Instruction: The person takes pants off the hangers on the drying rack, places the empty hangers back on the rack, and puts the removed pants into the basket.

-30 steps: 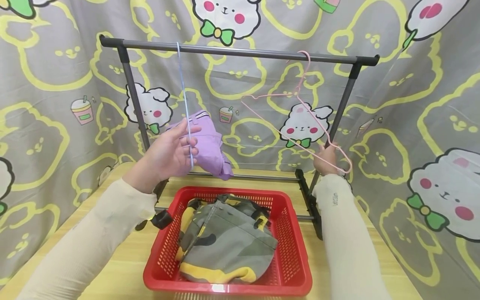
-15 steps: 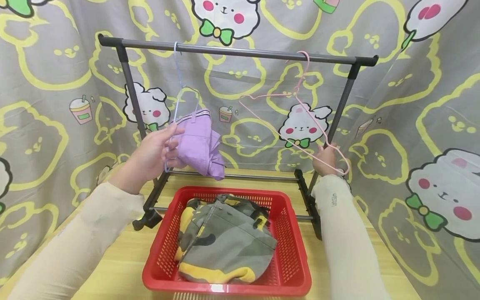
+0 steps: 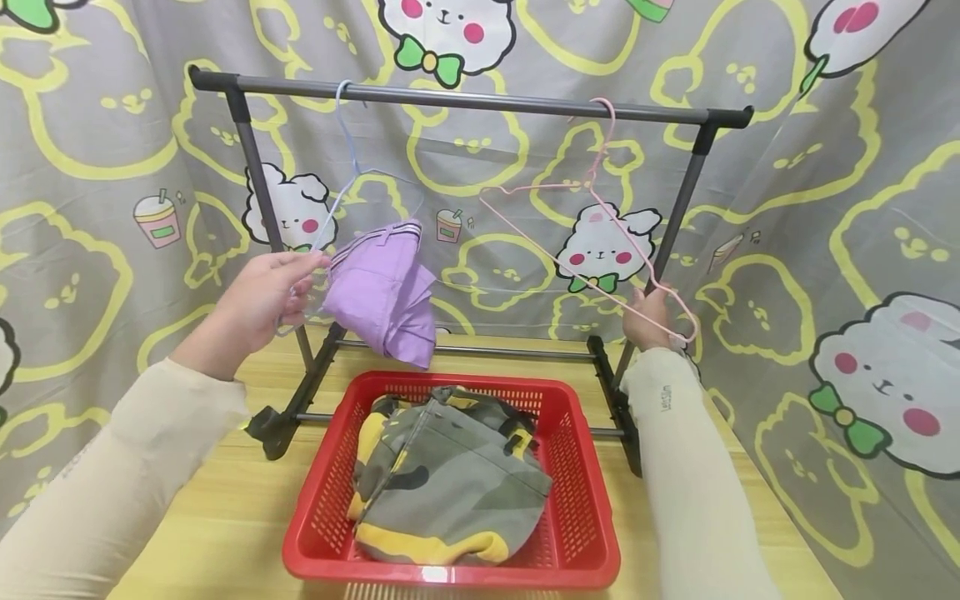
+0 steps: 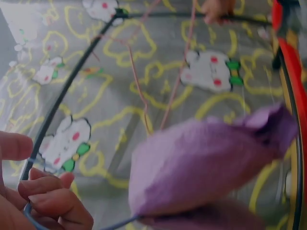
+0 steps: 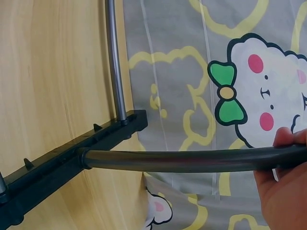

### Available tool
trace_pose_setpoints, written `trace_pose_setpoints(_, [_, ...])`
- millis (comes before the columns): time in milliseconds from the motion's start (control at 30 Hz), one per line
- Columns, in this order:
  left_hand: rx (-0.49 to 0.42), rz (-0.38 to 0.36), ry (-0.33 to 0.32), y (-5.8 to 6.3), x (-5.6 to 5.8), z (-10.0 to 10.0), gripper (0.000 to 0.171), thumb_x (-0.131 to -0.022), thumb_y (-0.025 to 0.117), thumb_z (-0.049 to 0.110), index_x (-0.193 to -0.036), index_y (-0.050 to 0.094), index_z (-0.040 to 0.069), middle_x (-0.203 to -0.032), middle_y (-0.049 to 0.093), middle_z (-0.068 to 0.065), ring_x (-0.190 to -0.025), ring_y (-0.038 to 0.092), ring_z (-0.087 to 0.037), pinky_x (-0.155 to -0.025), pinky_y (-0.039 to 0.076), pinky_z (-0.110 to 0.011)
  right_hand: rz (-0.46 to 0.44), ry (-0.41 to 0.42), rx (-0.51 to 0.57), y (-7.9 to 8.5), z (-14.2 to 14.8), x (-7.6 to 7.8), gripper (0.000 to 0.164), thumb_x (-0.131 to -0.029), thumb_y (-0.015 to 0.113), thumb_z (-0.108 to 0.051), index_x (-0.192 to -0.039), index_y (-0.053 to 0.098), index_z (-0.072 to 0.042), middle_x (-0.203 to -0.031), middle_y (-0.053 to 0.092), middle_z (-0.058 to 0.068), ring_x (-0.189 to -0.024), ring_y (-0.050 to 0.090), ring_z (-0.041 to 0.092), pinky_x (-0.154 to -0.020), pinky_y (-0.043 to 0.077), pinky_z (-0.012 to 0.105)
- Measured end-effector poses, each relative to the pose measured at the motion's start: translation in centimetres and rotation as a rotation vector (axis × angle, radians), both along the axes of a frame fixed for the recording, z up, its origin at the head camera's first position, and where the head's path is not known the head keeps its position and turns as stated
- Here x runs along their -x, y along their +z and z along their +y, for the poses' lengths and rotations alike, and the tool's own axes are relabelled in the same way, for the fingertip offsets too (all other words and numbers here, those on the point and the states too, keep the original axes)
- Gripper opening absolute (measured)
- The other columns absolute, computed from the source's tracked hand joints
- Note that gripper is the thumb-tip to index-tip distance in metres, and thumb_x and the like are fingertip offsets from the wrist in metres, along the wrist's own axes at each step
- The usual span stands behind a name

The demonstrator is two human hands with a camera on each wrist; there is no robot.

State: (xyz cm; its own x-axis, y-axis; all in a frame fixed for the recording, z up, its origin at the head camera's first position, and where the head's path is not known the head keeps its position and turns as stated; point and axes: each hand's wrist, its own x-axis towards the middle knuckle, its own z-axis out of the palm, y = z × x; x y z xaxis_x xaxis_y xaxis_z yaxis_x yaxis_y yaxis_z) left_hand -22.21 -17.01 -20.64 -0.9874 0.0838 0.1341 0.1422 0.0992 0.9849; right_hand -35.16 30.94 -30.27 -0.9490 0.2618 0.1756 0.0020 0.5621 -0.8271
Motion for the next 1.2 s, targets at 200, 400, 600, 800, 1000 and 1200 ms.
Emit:
trace_pose_setpoints(200, [0.365, 0.102, 0.173, -0.1, 0.4, -1.9, 0.043, -0.099, 0.052, 0.041, -0.109, 0.059, 0.000, -0.063, 0.040, 0.003, -0.051, 0.037, -0.010, -0.048, 0.034, -0.028, -0.021, -0.020, -0.026, 0.0, -0.2, -0.1, 0.049, -0.105, 0.018, -0.030, -0.144, 0.011, 0.000, -0.133, 0.037, 0.037, -0.124, 0.037, 0.047, -0.106, 0.028, 0.055])
trace_pose_setpoints(400, [0.535, 0.179, 0.251, -0.4, 0.9, -3.2, 0.042, -0.099, 0.053, 0.040, -0.103, 0.062, -0.001, -0.084, 0.053, -0.007, -0.073, 0.045, -0.021, -0.061, 0.038, -0.035, -0.039, -0.035, -0.014, 0.0, -0.5, 0.0, 0.052, -0.106, 0.019, -0.028, -0.149, 0.003, -0.004, -0.135, 0.038, 0.036, -0.121, 0.041, 0.046, -0.104, 0.033, 0.054])
trace_pose_setpoints(600, [0.560, 0.172, 0.289, -0.7, 1.0, -4.0, 0.042, -0.099, 0.053, 0.039, -0.100, 0.060, -0.001, -0.089, 0.053, -0.010, -0.079, 0.046, -0.024, -0.064, 0.038, -0.038, -0.036, -0.023, -0.010, -0.2, -0.4, 0.0, 0.056, -0.105, 0.017, -0.030, -0.151, -0.012, -0.014, -0.136, 0.037, 0.035, -0.118, 0.041, 0.045, -0.102, 0.033, 0.055])
trace_pose_setpoints(800, [0.572, 0.150, 0.308, -1.0, 0.8, -4.9, 0.047, -0.100, 0.047, 0.045, -0.095, 0.059, 0.000, -0.087, 0.049, -0.010, -0.079, 0.043, -0.025, -0.063, 0.035, -0.038, 0.003, 0.005, -0.012, -0.4, 0.0, 0.1, 0.053, -0.105, 0.015, -0.030, -0.148, -0.006, -0.009, -0.131, 0.037, 0.032, -0.107, 0.041, 0.040, -0.093, 0.036, 0.050])
trace_pose_setpoints(1000, [0.512, 0.089, 0.280, -1.2, 0.8, -5.3, 0.048, -0.101, 0.042, 0.046, -0.097, 0.054, -0.001, -0.089, 0.052, -0.010, -0.080, 0.051, -0.021, -0.066, 0.046, -0.031, -0.011, 0.001, -0.020, -0.7, 0.2, 0.3, 0.052, -0.105, 0.016, -0.031, -0.147, -0.003, -0.006, -0.131, 0.037, 0.032, -0.110, 0.041, 0.042, -0.096, 0.035, 0.052])
trace_pose_setpoints(1200, [0.405, 0.046, 0.234, -1.4, 1.2, -5.5, 0.045, -0.103, 0.038, 0.043, -0.104, 0.050, 0.000, -0.094, 0.054, -0.011, -0.073, 0.060, -0.014, -0.060, 0.053, -0.027, -0.015, 0.001, -0.027, -0.8, 0.4, 0.5, 0.058, -0.105, 0.016, -0.030, -0.149, -0.013, -0.007, -0.139, 0.034, 0.037, -0.129, 0.033, 0.046, -0.109, 0.024, 0.055])
